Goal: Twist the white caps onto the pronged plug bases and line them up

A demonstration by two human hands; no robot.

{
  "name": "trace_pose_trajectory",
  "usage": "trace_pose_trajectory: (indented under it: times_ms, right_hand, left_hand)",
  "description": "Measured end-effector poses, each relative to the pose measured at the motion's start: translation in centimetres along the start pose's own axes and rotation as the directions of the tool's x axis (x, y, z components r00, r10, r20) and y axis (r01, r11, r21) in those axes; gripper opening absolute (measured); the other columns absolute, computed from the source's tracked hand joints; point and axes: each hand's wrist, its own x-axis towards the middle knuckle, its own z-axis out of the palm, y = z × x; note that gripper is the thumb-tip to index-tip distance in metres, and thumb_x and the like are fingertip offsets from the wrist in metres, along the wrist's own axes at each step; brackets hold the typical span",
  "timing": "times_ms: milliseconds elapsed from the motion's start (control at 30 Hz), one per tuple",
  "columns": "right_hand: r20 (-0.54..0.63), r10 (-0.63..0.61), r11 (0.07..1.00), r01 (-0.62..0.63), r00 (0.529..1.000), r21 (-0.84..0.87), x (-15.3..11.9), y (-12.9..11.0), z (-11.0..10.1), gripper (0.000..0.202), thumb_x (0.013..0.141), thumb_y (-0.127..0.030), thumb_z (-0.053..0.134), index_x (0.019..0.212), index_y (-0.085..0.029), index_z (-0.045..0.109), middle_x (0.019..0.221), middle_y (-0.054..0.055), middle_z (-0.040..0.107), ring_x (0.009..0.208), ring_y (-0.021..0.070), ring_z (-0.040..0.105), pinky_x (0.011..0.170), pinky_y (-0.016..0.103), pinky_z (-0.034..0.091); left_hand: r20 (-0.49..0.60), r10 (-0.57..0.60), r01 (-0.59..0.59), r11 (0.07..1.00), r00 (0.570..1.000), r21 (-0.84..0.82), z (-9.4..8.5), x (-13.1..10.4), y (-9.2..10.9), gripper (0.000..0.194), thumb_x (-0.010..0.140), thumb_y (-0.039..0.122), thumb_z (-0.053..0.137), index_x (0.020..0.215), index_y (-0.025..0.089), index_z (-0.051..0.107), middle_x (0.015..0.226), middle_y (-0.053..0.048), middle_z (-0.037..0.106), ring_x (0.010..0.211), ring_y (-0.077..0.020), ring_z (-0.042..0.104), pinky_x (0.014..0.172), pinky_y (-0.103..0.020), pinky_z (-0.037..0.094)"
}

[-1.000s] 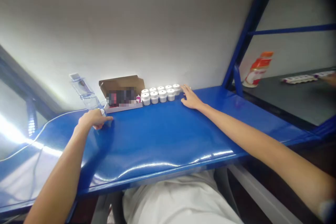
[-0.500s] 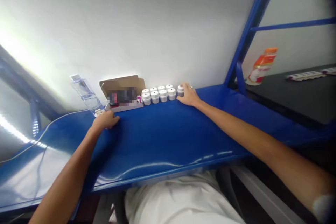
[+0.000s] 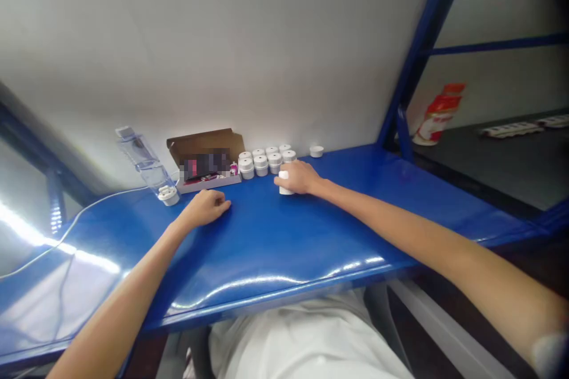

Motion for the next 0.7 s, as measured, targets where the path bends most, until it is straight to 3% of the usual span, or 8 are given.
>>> trace_pose_trajectory:
  times_ms: [167, 267, 333, 467, 600, 700]
  right_hand:
    - [0.116, -0.131, 0.972, 0.104, 0.985, 0.211, -1.4, -4.1, 0.5, 0.043, 0.094, -0.047, 0.051, 0.068, -0.018, 0.067, 0.076, 0.009, 0.071, 0.068, 0.0214, 0.06, 0.061, 0.031, 0.033]
    - [0.162, -0.171, 0.931, 0.105, 0.972, 0.35, -2.0, -4.7, 0.8, 0.046, 0.099, -0.043, 0.045, 0.064, -0.018, 0.061, 0.068, 0.005, 0.066, 0.063, 0.0166, 0.054, 0.06, 0.029, 0.031]
    - [0.129, -0.199, 0.896, 0.127, 0.971, 0.426, -2.2, -4.6, 1.0, 0.048, 0.102, -0.045, 0.039, 0.067, -0.018, 0.059, 0.07, 0.003, 0.064, 0.065, 0.0152, 0.053, 0.062, 0.028, 0.032]
    - [0.02, -0.253, 0.803, 0.198, 0.967, 0.563, -2.6, -3.8, 1.3, 0.044, 0.106, -0.047, 0.032, 0.087, -0.018, 0.059, 0.079, 0.002, 0.063, 0.069, 0.0143, 0.055, 0.066, 0.026, 0.037]
    - [0.078, -0.331, 0.652, 0.168, 0.94, 0.74, -2.6, -3.4, 1.7, 0.038, 0.102, -0.053, 0.044, 0.105, -0.018, 0.058, 0.077, -0.002, 0.06, 0.06, 0.0121, 0.055, 0.061, 0.025, 0.041]
    - [0.118, -0.364, 0.512, 0.092, 0.924, 0.854, -2.3, -3.5, 1.9, 0.044, 0.095, -0.06, 0.054, 0.105, -0.018, 0.059, 0.08, -0.001, 0.063, 0.06, 0.012, 0.057, 0.057, 0.024, 0.044]
  left_hand:
    - [-0.034, 0.182, -0.185, 0.967, 0.983, -0.176, 0.7, -0.7, 3.5, 0.037, 0.094, 0.053, 0.051, 0.085, 0.019, 0.064, 0.065, 0.0, 0.064, 0.061, -0.0151, 0.056, 0.062, -0.028, 0.038]
    - [-0.083, 0.247, -0.259, 0.946, 0.965, -0.196, 1.0, -1.4, 5.4, 0.038, 0.091, 0.057, 0.057, 0.102, 0.021, 0.058, 0.069, 0.002, 0.065, 0.062, -0.0162, 0.059, 0.064, -0.028, 0.041]
    - [-0.108, 0.277, -0.29, 0.947, 0.955, -0.14, 1.3, -1.8, 6.6, 0.045, 0.086, 0.063, 0.061, 0.104, 0.022, 0.053, 0.075, 0.001, 0.066, 0.065, -0.0186, 0.062, 0.064, -0.029, 0.042]
    - [-0.139, 0.272, -0.265, 0.962, 0.952, 0.07, 2.2, -2.1, 8.1, 0.05, 0.084, 0.068, 0.061, 0.102, 0.022, 0.05, 0.083, -0.004, 0.069, 0.071, -0.0255, 0.067, 0.066, -0.034, 0.043]
    - [-0.206, 0.16, -0.121, 0.974, 0.965, 0.19, 2.9, -1.8, 7.9, 0.045, 0.09, 0.06, 0.057, 0.111, 0.022, 0.05, 0.084, -0.007, 0.07, 0.078, -0.0289, 0.07, 0.07, -0.035, 0.045]
    - [-0.24, 0.124, -0.085, 0.983, 0.963, 0.165, 2.8, -1.4, 7.0, 0.05, 0.091, 0.061, 0.058, 0.122, 0.023, 0.048, 0.087, -0.005, 0.07, 0.083, -0.0282, 0.071, 0.072, -0.033, 0.046]
